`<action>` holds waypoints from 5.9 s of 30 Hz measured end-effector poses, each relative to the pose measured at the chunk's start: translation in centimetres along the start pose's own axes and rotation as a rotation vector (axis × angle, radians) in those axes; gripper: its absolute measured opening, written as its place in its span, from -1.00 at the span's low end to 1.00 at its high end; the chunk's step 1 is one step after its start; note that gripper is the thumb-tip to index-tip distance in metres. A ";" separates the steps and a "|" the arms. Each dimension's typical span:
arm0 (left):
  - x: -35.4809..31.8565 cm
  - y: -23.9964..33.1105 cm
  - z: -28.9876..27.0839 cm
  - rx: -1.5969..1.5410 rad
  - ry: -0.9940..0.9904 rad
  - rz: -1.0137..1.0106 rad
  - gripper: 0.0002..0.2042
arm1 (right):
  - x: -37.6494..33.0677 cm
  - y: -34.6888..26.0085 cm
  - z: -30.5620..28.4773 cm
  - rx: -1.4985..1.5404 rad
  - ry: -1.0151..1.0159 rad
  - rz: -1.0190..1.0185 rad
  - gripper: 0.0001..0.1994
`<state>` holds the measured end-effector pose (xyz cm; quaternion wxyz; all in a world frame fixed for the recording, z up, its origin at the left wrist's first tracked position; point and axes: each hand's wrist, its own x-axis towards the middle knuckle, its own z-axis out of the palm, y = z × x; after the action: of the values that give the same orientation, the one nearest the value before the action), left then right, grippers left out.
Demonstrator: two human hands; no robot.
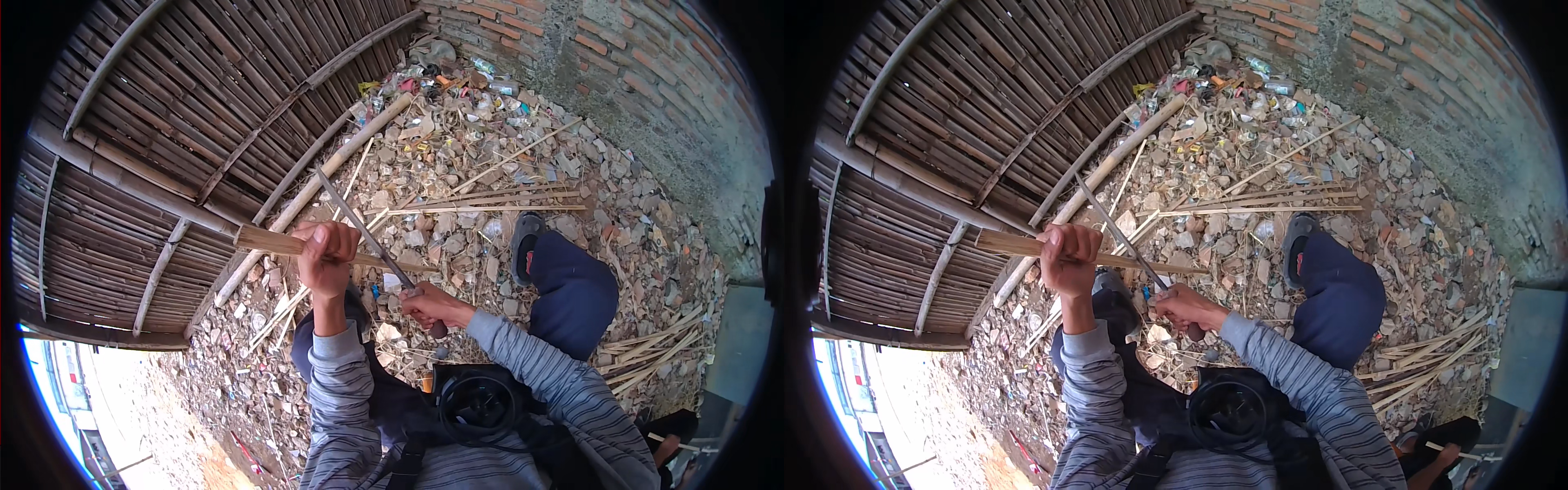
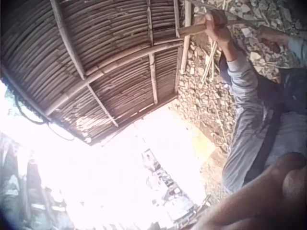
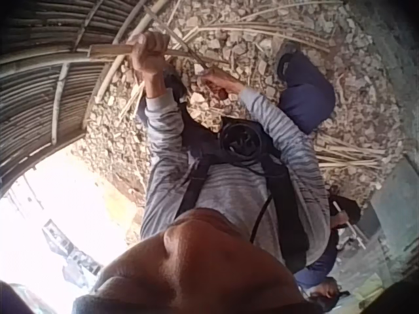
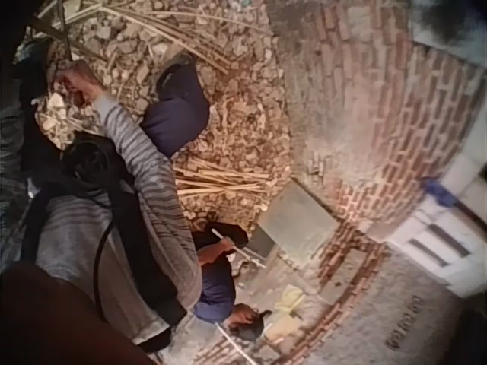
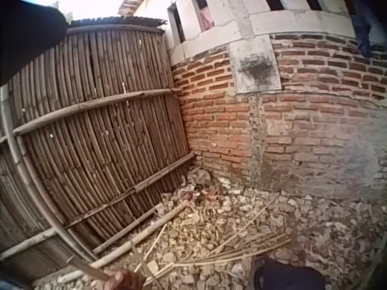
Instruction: The person splits long bamboo strips lengthwise using a machete and peels the sliced splints apart by hand.
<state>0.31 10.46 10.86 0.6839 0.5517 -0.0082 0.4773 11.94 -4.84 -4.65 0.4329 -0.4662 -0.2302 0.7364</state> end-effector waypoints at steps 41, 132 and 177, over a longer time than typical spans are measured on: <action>0.3 -0.8 1.0 0.408 0.524 0.021 -0.38 | -0.1 -1.7 4.8 0.150 0.042 -0.114 -0.81; -3.1 8.6 0.2 0.034 0.117 0.351 -0.43 | 1.4 4.2 -3.4 0.301 0.251 0.010 -0.52; -17.7 9.9 8.5 0.623 -0.180 -0.499 -0.61 | -20.2 -18.1 5.8 -0.410 0.541 -0.888 -0.67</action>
<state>-11.50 -8.02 12.09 0.5753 0.7572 0.2110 0.2263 18.28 -12.29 21.27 0.6457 -0.5713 -0.4238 0.2776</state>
